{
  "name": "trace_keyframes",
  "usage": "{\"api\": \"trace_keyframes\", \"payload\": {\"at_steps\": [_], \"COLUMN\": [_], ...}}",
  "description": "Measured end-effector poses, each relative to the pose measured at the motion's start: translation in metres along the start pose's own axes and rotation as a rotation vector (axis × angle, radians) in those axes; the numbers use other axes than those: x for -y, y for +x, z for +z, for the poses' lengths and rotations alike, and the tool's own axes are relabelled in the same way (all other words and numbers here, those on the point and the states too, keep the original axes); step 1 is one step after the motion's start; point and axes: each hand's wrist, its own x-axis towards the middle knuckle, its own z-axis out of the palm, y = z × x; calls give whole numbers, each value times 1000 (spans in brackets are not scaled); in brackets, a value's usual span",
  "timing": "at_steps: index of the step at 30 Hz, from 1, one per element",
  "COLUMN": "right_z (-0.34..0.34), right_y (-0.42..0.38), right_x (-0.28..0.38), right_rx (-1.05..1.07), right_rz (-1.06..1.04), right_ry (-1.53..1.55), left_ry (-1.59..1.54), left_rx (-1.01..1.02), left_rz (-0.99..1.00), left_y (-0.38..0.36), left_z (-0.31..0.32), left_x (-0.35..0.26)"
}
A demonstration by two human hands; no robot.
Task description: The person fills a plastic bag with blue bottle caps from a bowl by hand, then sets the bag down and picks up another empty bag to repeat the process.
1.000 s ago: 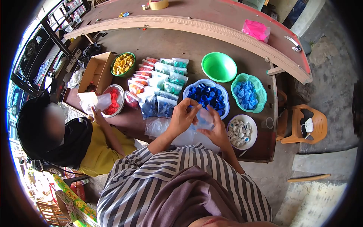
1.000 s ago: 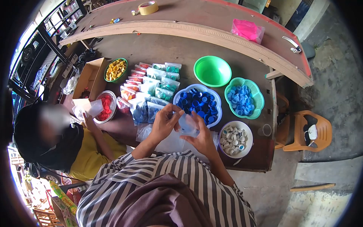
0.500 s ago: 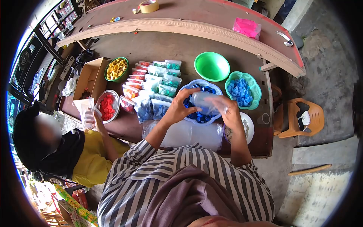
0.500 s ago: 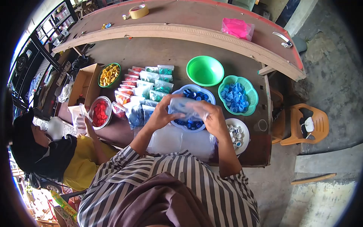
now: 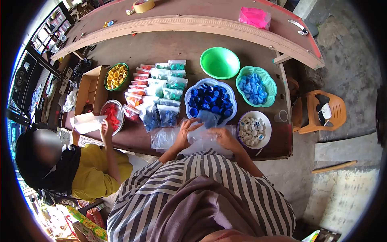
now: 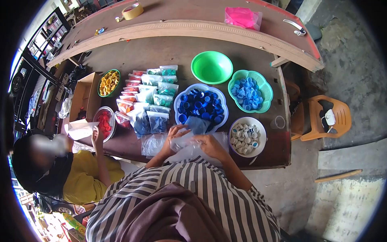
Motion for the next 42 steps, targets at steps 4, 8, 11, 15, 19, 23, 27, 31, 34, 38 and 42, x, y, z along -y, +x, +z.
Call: {"api": "trace_keyframes", "payload": {"at_steps": [4,8,11,15,19,23,27,31,34,38,42], "right_z": [-27,-51,-39,-12,-16,-16,-18,-21,-17,-17,-22], "right_y": [29,54,45,29,28,29,32,30,30,32,35], "right_x": [64,52,12,22,15,21,15,25,27,5,20], "right_rx": [-99,-222,19,-17,-53,-106,-49,-10,-66,-149,-192], "right_rz": [-140,-106,78,198,124,157,108,119,131,165,214], "right_ry": [160,595,803,746,730,674,749,931,906,597,588], "left_ry": [-494,-955,-955,-921,-991,-1070,-1218,-1300,-1289,-1308,-1336], "left_rx": [128,30,-120,-159,-154,-84,-47,-64,-29,-14,-17], "left_rz": [-317,-609,-587,-616,-591,-571,-661,-664,-685,-677,-684], "left_y": [26,48,59,61,64,68,68,67,68,66,66], "left_z": [-10,-18,-24,-31,-34,-40,-39,-38,-40,-36,-38], "left_x": [5,-8,-13,-7,-15,-28,-26,-24,-28,-25,-23]}}
